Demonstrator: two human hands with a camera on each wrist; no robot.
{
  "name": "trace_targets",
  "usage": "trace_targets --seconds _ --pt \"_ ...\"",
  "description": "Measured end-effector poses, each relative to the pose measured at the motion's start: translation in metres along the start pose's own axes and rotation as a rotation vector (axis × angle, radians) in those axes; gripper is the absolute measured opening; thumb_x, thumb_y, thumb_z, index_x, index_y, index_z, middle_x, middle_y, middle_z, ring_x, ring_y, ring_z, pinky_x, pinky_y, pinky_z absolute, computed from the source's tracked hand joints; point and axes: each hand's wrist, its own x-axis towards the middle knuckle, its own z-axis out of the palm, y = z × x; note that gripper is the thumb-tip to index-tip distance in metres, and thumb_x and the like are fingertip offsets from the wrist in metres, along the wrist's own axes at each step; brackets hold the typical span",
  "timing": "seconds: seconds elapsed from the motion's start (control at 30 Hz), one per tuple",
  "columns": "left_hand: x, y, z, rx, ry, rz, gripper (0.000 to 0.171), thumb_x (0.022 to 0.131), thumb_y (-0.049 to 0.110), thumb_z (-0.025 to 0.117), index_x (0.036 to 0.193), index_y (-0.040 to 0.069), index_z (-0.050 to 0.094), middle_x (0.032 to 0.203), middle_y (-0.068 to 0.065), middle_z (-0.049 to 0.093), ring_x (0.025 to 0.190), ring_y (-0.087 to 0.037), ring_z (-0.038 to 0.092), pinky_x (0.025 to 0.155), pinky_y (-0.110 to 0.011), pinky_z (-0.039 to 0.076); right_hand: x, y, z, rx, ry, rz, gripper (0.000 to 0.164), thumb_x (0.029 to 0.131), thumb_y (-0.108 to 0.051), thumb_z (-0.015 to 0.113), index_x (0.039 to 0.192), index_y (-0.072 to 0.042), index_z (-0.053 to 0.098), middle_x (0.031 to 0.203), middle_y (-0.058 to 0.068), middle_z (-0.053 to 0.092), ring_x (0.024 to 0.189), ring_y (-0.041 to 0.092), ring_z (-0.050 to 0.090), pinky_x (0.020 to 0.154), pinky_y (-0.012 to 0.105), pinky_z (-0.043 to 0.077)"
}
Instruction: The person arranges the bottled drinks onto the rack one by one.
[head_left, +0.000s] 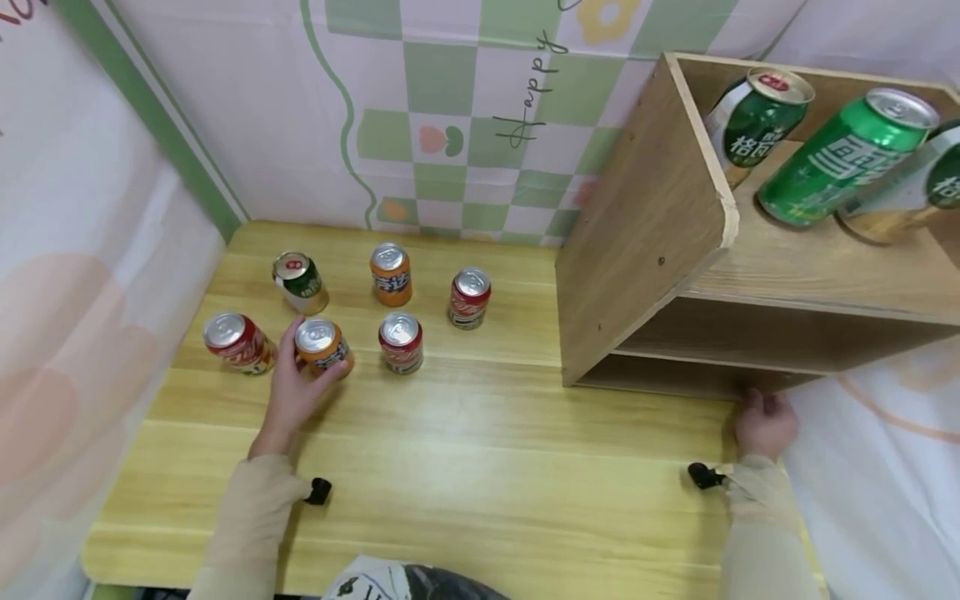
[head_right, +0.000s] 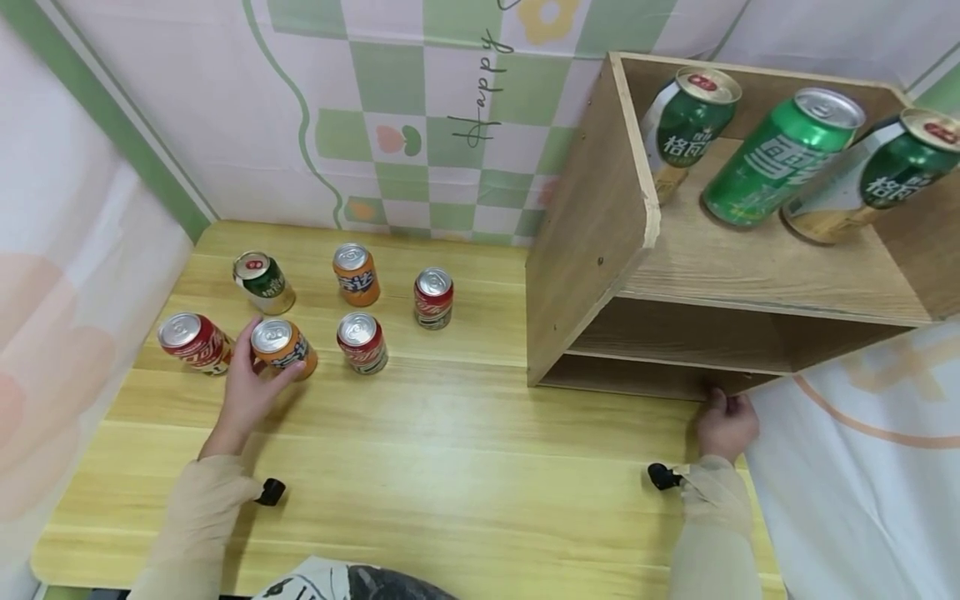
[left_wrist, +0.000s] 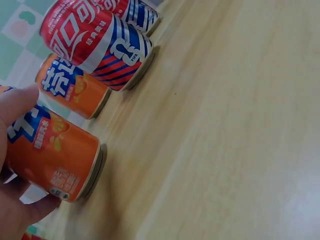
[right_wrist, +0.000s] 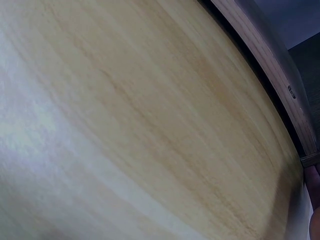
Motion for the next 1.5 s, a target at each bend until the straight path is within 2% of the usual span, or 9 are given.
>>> trace_targets --seconds 0.13,0.3,0.43,0.63,0.73,0.8,0.93,1.2,1.5 --pt "0.0023 0.0036 0.0026 0.010 0.015 -0.017 0.098 0.085 0.012 0.084 0.161 0.010 0.021 0.156 -0.022 0.035 0.141 -0.042 0.036 0.116 -0.061 0.030 -0.0003 0.0018 0.0021 0.028 0.009 -0.013 0.043 0.104 -0.026 0.054 0.131 0.005 0.062 0.085 -0.028 0.049 0.096 -0.002 0.053 0.102 0.021 0.044" --pt "0.0025 0.0080 0.0040 -0.004 0.009 -0.043 0.098 0.086 0.010 0.083 0.161 0.009 0.021 0.156 -0.022 0.036 0.141 -0.042 0.037 0.117 -0.060 0.028 -0.0005 0.0048 0.0027 0.023 0.010 -0.005 0.041 0.104 -0.026 0.055 0.129 0.005 0.063 0.094 -0.020 0.058 0.093 -0.004 0.051 0.101 0.022 0.045" --pt "0.0021 0.0077 0.0037 -0.009 0.008 -0.063 0.099 0.086 0.011 0.083 0.162 0.011 0.020 0.157 -0.022 0.035 0.141 -0.043 0.037 0.116 -0.060 0.029 -0.0011 0.0040 0.0026 0.011 0.016 -0.011 0.040 0.104 -0.027 0.055 0.127 0.005 0.064 0.094 -0.019 0.058 0.092 -0.004 0.050 0.100 0.022 0.045" --pt "0.0023 0.0069 0.0031 -0.017 0.012 -0.061 0.096 0.086 0.009 0.083 0.161 0.012 0.023 0.155 -0.023 0.037 0.140 -0.044 0.038 0.114 -0.061 0.033 0.0002 0.0087 0.0038 0.050 0.021 -0.009 0.037 0.104 -0.025 0.056 0.124 0.004 0.065 0.078 -0.033 0.045 0.087 -0.008 0.047 0.098 0.019 0.044" --pt "0.0021 0.0070 0.0035 -0.021 0.021 -0.060 0.095 0.085 0.009 0.084 0.160 0.012 0.026 0.154 -0.022 0.039 0.140 -0.041 0.039 0.114 -0.059 0.033 0.0004 0.0098 0.0038 0.051 0.023 0.000 0.036 0.103 -0.025 0.056 0.124 0.004 0.064 0.079 -0.034 0.046 0.089 -0.007 0.048 0.098 0.020 0.045" --pt "0.0018 0.0066 0.0037 -0.028 0.024 -0.062 0.095 0.085 0.008 0.084 0.160 0.012 0.027 0.154 -0.022 0.040 0.140 -0.040 0.039 0.115 -0.058 0.033 0.0002 0.0089 0.0036 0.050 0.023 0.005 0.037 0.103 -0.025 0.056 0.126 0.003 0.064 0.084 -0.029 0.051 0.092 -0.005 0.051 0.100 0.020 0.045" --pt "0.0013 0.0060 0.0040 -0.048 0.031 -0.058 0.094 0.084 0.006 0.084 0.159 0.010 0.028 0.153 -0.021 0.041 0.139 -0.038 0.040 0.115 -0.056 0.034 -0.0001 0.0062 0.0038 0.033 0.023 0.005 0.040 0.104 -0.026 0.055 0.131 0.002 0.064 0.106 -0.010 0.065 0.103 0.001 0.057 0.101 0.019 0.044" --pt "0.0030 0.0058 0.0043 -0.033 0.037 -0.048 0.090 0.084 0.006 0.084 0.157 0.008 0.030 0.151 -0.021 0.043 0.138 -0.038 0.042 0.115 -0.056 0.035 0.0022 0.0055 0.0060 0.011 0.036 -0.005 0.040 0.104 -0.026 0.054 0.131 0.002 0.064 0.127 0.010 0.067 0.111 0.006 0.059 0.103 0.019 0.043" --pt "0.0036 0.0064 0.0022 0.013 0.017 -0.047 0.091 0.084 0.009 0.084 0.157 0.009 0.031 0.152 -0.022 0.043 0.140 -0.042 0.041 0.114 -0.059 0.035 0.0037 0.0056 0.0063 0.023 0.025 0.011 0.043 0.105 -0.026 0.053 0.135 0.002 0.061 0.129 0.013 0.064 0.116 0.011 0.058 0.105 0.023 0.043"
